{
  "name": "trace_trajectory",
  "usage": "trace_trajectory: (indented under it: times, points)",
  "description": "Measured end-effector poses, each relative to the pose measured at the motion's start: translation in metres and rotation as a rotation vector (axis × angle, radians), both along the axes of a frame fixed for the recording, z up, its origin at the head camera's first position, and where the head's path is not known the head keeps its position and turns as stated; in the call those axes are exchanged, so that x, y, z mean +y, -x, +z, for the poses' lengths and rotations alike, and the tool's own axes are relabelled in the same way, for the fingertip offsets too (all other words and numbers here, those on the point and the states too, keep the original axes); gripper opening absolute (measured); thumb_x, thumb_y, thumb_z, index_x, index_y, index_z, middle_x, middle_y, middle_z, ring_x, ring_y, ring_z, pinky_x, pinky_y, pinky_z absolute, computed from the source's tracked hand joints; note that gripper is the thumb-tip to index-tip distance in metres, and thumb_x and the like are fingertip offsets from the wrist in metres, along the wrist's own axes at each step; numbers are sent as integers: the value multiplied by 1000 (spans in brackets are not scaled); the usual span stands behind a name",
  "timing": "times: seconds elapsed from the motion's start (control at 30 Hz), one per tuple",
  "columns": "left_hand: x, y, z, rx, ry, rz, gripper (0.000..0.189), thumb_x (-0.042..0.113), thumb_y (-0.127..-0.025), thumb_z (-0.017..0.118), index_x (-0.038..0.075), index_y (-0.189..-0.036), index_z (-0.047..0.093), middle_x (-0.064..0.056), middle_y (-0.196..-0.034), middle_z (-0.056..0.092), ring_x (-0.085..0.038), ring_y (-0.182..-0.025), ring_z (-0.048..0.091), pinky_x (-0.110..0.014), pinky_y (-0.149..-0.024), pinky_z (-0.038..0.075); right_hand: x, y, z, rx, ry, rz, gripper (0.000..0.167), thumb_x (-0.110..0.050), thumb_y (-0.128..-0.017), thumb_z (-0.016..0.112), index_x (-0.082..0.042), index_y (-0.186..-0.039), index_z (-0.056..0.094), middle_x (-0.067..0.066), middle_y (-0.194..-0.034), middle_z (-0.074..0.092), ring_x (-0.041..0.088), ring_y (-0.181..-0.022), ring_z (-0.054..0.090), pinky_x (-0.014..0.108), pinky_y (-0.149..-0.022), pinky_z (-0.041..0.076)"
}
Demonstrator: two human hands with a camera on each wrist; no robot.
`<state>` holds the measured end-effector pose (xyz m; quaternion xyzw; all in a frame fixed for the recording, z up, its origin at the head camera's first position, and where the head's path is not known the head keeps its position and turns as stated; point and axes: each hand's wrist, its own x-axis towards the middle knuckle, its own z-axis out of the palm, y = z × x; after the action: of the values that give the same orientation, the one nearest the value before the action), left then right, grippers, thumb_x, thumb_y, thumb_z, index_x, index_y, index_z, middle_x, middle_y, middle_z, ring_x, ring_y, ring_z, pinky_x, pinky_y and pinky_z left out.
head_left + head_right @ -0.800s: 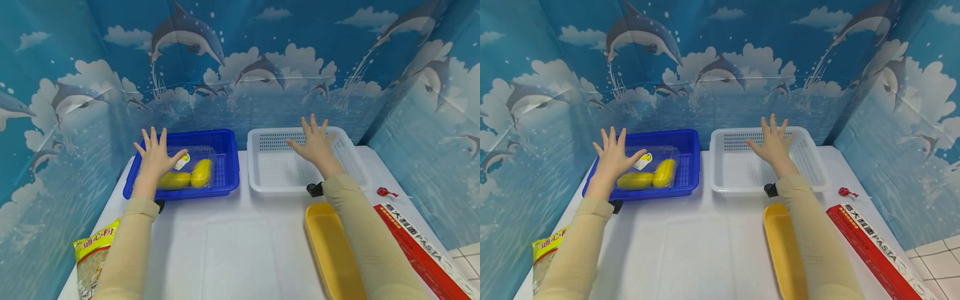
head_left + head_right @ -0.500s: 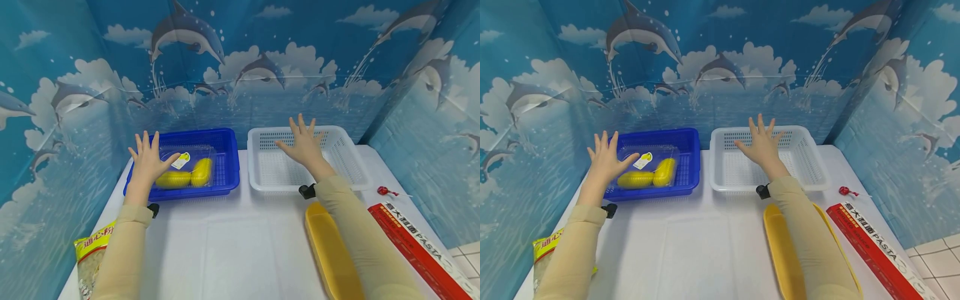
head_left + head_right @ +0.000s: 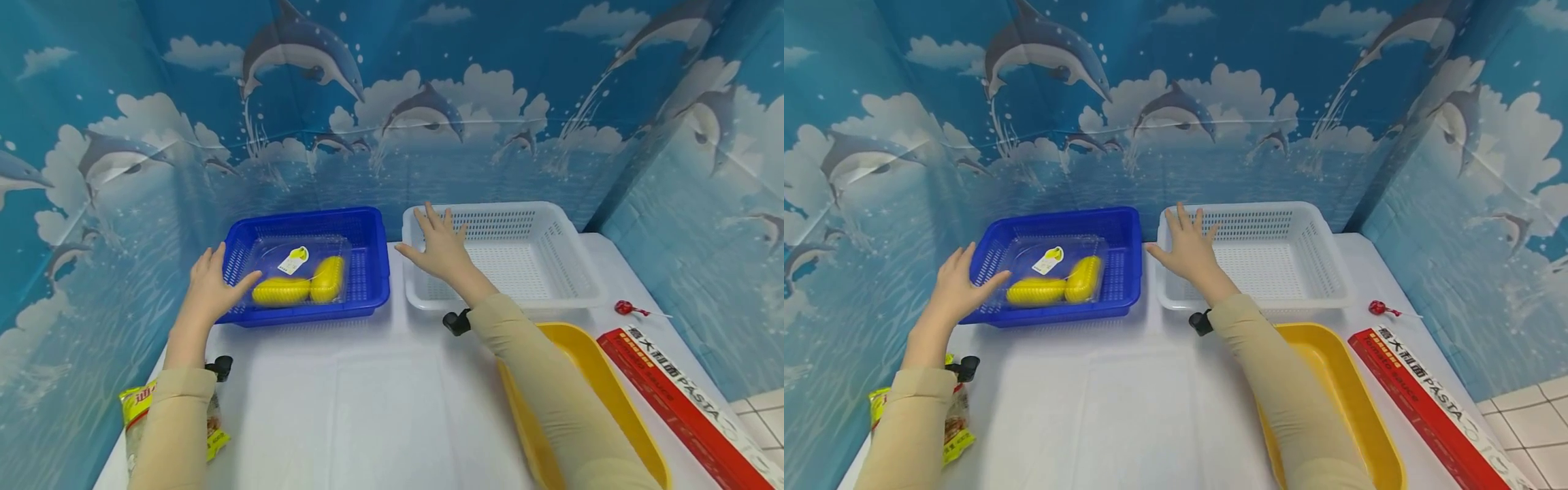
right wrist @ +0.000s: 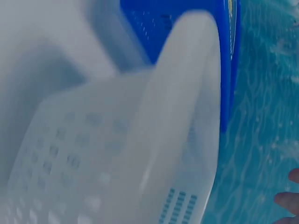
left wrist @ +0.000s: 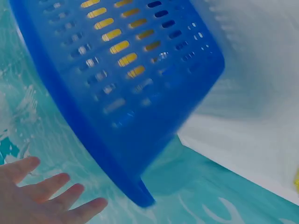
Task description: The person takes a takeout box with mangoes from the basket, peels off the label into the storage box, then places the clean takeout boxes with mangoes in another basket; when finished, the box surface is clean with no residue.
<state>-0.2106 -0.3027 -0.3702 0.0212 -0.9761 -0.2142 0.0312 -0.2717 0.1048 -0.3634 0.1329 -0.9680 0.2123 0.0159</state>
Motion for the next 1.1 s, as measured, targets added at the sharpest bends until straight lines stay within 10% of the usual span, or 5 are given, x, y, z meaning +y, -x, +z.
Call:
trace_trajectory:
  times: [0.67,1.1]
  points:
    - [-38,-27,-12,-308,-62,30,116,66,-88,58,-6,-154,-4,-44,-153,4,-63,-138,13,-75,-107,21,-93,-12,-16,-36,158,180,54,-41,-98,58,-7,-140,53,15,-142,54,32,-127,55,45,-107,46]
    - [-41,-26,-28,-366,-209,34,110,55,-91,62,-1,-156,-8,-37,-158,1,-59,-142,8,-73,-111,17,-131,-11,-40,-342,291,49,73,-47,-97,58,-3,-151,36,18,-153,42,35,-141,41,50,-111,40]
